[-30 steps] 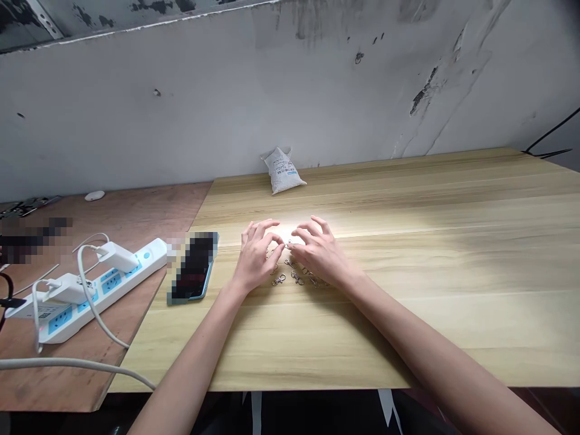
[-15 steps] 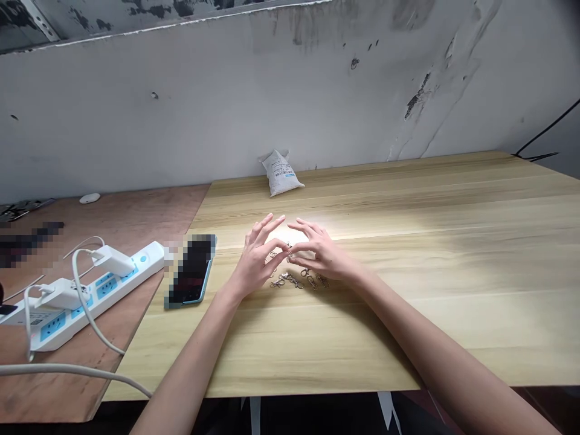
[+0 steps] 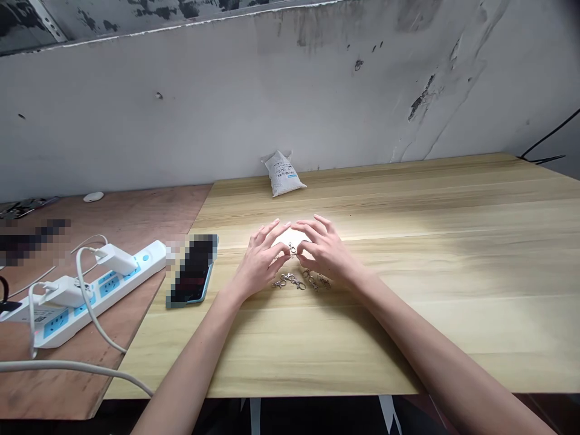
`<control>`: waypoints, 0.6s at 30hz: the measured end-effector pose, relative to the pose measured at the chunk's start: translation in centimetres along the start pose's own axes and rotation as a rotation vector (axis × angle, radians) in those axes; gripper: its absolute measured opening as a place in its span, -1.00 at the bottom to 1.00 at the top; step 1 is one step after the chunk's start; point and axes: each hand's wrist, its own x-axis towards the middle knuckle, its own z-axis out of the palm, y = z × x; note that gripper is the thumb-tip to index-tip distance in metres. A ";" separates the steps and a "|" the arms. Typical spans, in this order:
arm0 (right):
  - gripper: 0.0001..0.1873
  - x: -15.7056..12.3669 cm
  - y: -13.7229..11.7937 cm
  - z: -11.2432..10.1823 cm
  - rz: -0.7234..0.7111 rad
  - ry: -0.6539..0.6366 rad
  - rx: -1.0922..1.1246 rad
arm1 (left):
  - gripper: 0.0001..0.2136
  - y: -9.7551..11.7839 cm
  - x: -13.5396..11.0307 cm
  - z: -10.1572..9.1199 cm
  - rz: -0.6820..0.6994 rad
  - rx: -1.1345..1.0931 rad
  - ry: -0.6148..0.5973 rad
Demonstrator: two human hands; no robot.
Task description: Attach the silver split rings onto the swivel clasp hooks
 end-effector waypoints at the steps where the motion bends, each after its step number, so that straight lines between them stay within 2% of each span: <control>1: -0.87 0.1 -0.1 0.0 -0.014 0.008 -0.029 | -0.85 0.0 0.0 -0.1 -0.006 -0.002 -0.001; 7: -0.82 0.5 -0.1 0.0 -0.020 0.043 -0.054 | -0.83 0.0 -0.1 0.0 0.000 0.003 -0.049; 11: -0.85 0.4 0.4 -0.4 0.060 0.073 0.003 | -0.83 -0.3 -0.2 0.0 -0.060 0.021 -0.059; 13: -0.87 0.2 0.6 -0.7 0.100 0.028 0.048 | -0.85 -0.8 -0.3 -0.1 -0.094 0.033 -0.061; 18: -0.90 -0.4 1.0 -1.3 0.120 -0.181 0.223 | -0.89 -1.9 -0.5 -0.6 -0.119 0.027 -0.072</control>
